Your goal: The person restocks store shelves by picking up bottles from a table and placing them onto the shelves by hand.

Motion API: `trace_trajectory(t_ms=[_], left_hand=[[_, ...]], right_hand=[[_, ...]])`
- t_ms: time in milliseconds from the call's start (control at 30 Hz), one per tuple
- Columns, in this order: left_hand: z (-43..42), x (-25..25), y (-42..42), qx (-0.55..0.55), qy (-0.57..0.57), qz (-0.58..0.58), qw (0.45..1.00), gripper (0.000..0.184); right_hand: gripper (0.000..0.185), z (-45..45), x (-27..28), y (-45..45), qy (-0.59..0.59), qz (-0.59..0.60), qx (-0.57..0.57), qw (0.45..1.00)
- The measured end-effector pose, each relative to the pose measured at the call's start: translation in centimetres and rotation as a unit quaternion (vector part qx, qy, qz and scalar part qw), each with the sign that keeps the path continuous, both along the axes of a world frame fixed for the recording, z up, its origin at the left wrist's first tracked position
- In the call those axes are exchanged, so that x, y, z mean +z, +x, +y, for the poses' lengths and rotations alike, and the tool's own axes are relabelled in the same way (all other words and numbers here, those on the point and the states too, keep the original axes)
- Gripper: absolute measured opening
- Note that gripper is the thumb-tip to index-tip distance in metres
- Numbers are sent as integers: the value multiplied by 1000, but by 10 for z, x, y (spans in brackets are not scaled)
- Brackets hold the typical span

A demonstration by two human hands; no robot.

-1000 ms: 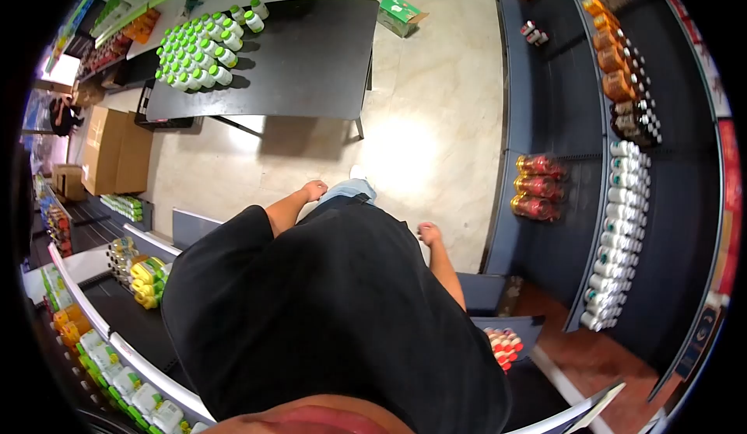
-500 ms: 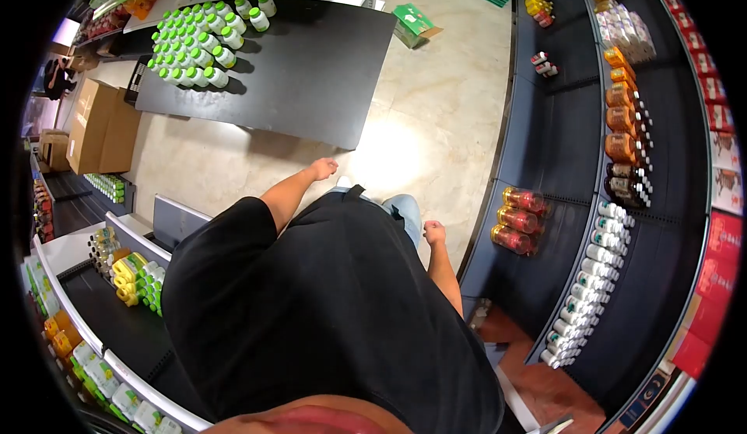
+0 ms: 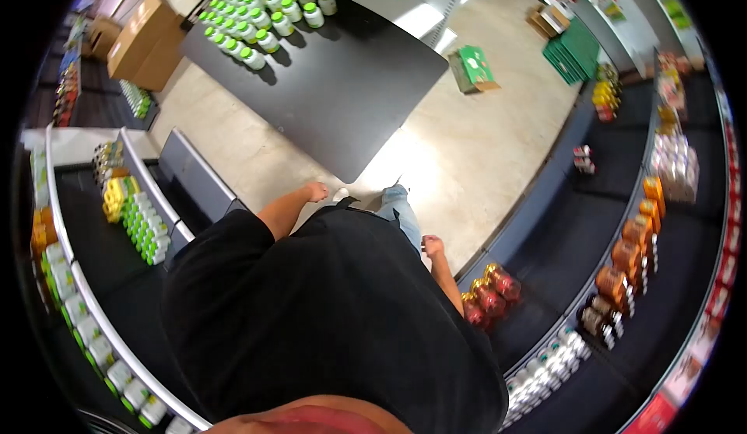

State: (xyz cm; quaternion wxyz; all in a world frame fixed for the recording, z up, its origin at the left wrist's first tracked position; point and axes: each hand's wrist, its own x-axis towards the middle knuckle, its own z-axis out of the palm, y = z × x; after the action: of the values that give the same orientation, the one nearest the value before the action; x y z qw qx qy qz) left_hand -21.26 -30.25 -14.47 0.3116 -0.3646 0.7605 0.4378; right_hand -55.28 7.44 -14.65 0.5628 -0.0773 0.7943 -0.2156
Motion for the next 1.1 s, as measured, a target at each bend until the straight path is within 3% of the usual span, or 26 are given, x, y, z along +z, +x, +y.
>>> trace_trajectory(t_ms=[33, 67, 100, 167, 233, 267, 367, 433, 467, 567, 600, 633, 700, 767, 800, 900, 1033, 1100], left_hand=[[2, 14, -9, 35, -7, 26, 999, 29], [5, 24, -18, 69, -15, 52, 996, 29], [9, 30, -26, 102, -24, 78, 991, 29], [18, 25, -41, 212, -10, 147, 966, 33], [20, 60, -68, 208, -63, 16, 976, 42], [23, 52, -73, 223, -83, -10, 971, 43], [35, 58, -72, 290, -88, -4, 953, 41], [47, 64, -72, 358, -34, 41, 932, 40], [53, 65, -65, 324, -37, 91, 941, 36], [57, 90, -71, 483, 66, 2, 873, 33], [58, 69, -66, 507, 55, 119, 852, 28], [56, 64, -66, 572, 94, 141, 802, 25], [42, 59, -73, 686, 170, 181, 684, 20], [36, 72, -82, 723, 160, 166, 651, 16], [35, 76, -86, 742, 156, 159, 632, 14], [34, 51, -75, 697, 214, 216, 649, 13], [26, 54, -81, 754, 195, 184, 600, 13], [19, 30, -69, 721, 231, 158, 634, 17]], right_hand=[[23, -13, -7, -24, -41, -8, -88, 995], [20, -36, 7, -52, -39, 0, -92, 995], [19, -56, 15, -83, -26, -3, -58, 998], [31, -78, -30, -150, -35, 3, 9, 999], [27, -116, -44, -204, -38, 35, 39, 998], [26, -138, -42, -225, -50, 53, 65, 995], [25, -205, -13, -256, -82, 109, 119, 983], [23, -250, 8, -256, -115, 113, 124, 979], [23, -262, 16, -249, -130, 117, 123, 977], [23, -299, 2, -216, -187, 79, 82, 976], [22, -305, 14, -196, -187, 71, 98, 975], [20, -311, 26, -172, -187, 63, 114, 974], [18, -312, 28, -130, -170, 109, 230, 952], [15, -306, 27, -94, -266, 191, 382, 864], [16, -309, 40, -76, -265, 164, 417, 854], [18, -336, 84, -49, -267, 120, 515, 806], [16, -384, 102, -56, -319, 113, 463, 819], [14, -412, 101, -69, -298, 67, 422, 854]])
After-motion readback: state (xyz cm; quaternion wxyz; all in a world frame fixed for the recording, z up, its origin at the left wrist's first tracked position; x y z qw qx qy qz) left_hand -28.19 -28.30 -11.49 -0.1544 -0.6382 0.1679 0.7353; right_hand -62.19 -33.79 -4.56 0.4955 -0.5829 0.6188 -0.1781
